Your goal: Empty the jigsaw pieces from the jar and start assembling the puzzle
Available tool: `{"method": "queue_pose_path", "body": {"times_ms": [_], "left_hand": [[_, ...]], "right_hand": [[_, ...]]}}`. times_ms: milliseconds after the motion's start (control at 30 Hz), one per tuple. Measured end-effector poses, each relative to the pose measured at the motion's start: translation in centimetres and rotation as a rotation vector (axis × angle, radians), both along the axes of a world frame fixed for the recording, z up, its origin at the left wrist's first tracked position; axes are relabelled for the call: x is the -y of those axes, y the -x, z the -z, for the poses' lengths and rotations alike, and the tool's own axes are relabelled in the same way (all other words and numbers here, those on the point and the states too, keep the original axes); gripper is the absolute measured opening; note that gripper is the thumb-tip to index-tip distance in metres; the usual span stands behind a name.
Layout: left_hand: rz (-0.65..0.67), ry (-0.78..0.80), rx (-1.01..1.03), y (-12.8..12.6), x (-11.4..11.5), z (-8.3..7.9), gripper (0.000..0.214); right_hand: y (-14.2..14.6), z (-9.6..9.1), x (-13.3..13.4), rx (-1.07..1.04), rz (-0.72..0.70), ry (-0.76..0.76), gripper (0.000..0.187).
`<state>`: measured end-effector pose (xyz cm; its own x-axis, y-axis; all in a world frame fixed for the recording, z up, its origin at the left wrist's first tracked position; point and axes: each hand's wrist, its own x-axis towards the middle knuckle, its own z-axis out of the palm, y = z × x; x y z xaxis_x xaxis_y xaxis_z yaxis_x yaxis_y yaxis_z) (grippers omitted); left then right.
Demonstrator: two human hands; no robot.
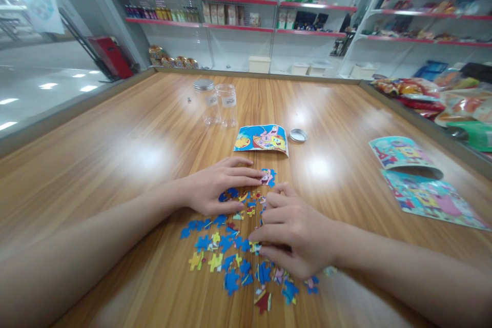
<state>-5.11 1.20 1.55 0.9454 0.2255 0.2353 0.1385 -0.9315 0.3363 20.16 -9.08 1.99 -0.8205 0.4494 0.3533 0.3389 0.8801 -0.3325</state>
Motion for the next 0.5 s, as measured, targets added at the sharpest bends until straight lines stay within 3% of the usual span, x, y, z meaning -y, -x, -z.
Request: {"method": "queue_pose_path", "body": {"times_ms": [267,500], "left_hand": [[-0.004,-0.016,-0.015,0.07,-0.13,0.01,0.063],[-0.005,-0.001,0.009,0.05,-0.12,0.03,0.062]], "right_hand": [[-0.05,0.09,-0.53,-0.164,0.007,0.003,0.014],[-0.22,0.37,-0.81,-0.188,0.010,0.005,0.013]]}}
